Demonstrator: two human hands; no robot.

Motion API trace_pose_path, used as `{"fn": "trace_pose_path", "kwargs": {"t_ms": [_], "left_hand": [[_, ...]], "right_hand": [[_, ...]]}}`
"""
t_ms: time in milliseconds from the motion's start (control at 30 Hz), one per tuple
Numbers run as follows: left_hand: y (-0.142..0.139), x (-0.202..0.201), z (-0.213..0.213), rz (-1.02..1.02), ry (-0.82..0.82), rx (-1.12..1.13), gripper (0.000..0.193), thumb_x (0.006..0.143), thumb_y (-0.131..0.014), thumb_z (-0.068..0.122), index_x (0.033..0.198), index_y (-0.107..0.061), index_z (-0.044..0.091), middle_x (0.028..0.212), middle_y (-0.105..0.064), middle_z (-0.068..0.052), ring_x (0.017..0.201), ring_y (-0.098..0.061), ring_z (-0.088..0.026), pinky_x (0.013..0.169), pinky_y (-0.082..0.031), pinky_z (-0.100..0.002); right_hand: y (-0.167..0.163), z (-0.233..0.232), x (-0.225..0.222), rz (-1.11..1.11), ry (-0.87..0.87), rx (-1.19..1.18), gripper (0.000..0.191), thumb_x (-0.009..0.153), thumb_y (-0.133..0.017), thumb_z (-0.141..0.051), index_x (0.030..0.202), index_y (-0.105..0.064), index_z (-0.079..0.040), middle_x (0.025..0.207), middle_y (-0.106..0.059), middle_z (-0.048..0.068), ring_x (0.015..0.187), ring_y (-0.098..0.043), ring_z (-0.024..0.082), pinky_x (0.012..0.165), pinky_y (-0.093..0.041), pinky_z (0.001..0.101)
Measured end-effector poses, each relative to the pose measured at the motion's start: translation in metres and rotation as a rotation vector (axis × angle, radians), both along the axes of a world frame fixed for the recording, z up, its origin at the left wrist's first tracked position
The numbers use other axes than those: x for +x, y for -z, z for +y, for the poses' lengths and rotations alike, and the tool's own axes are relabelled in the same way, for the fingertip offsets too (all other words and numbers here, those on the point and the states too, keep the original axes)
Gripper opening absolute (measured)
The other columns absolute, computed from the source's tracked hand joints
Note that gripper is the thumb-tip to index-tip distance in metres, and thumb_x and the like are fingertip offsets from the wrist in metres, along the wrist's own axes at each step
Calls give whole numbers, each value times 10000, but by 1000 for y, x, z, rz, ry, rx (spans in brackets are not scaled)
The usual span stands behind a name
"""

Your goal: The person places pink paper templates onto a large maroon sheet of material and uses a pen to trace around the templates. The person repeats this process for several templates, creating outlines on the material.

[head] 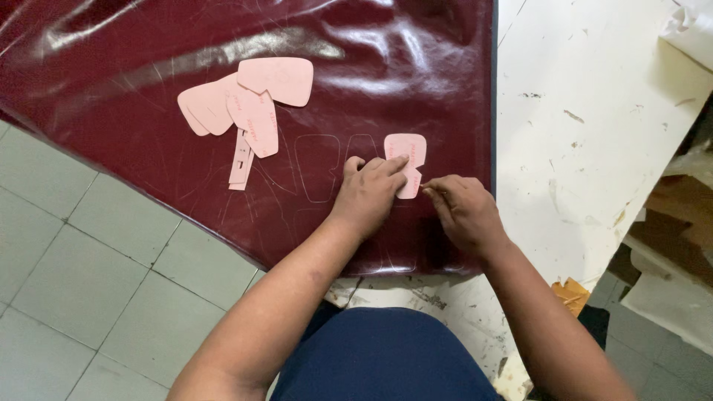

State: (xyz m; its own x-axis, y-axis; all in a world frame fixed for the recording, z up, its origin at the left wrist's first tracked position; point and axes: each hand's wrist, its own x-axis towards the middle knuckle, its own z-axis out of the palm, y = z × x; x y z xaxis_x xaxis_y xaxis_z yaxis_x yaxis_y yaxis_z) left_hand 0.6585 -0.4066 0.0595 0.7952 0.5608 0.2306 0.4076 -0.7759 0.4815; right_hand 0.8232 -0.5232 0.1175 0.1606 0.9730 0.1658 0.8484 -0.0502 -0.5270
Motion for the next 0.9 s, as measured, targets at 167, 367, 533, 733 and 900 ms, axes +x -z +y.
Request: {"fn": "trace_pose_path", "kwargs": {"t_ms": [167,367,533,733,900], "left_hand": [[-1,1,1,10,-4,-9,202,914,-559,93,1012,-723,158,1389,-629,13,1151,-594,-177,1047,-352,-503],[1,1,1,4,-2,-28,188,916,-561,98,993,-720,162,1388,-632,15,1147,-598,-179,1032,-359,-487],[4,0,3,-26,1,-34,193,906,-562,93,985,-721,167,1380,-638,17,1156,-598,-179,1020,-360,-481],[5,-1,4,-36,1,-64,185,906,-569,93,982,-724,159,1388,-641,18,1154,-600,-175,1016,-355,-461],[5,-3,8,-61,9,-108,206,890,-583,94,987,-750,167,1389,-644,17,1161,-604,-168,1010,-348,-440]], "right_hand": [[0,-4,-1,2,-29,16,111,967,-696,-136,1039,-711,-52,984,-737,93,904,-672,300,814,-540,410],[1,-6,-5,7,-39,38,101,960,-706,-138,1019,-696,-55,964,-727,91,900,-675,291,812,-545,409],[3,-5,-8,-36,-55,24,89,951,-709,-128,1008,-701,-61,954,-721,88,915,-666,306,827,-531,416],[8,-1,-12,-5,-127,52,88,951,-683,-115,1025,-702,-70,1017,-728,80,961,-670,293,849,-536,403],[9,2,-14,9,-143,55,90,967,-686,-119,1038,-695,-64,1010,-725,83,942,-670,287,835,-536,395]]}}
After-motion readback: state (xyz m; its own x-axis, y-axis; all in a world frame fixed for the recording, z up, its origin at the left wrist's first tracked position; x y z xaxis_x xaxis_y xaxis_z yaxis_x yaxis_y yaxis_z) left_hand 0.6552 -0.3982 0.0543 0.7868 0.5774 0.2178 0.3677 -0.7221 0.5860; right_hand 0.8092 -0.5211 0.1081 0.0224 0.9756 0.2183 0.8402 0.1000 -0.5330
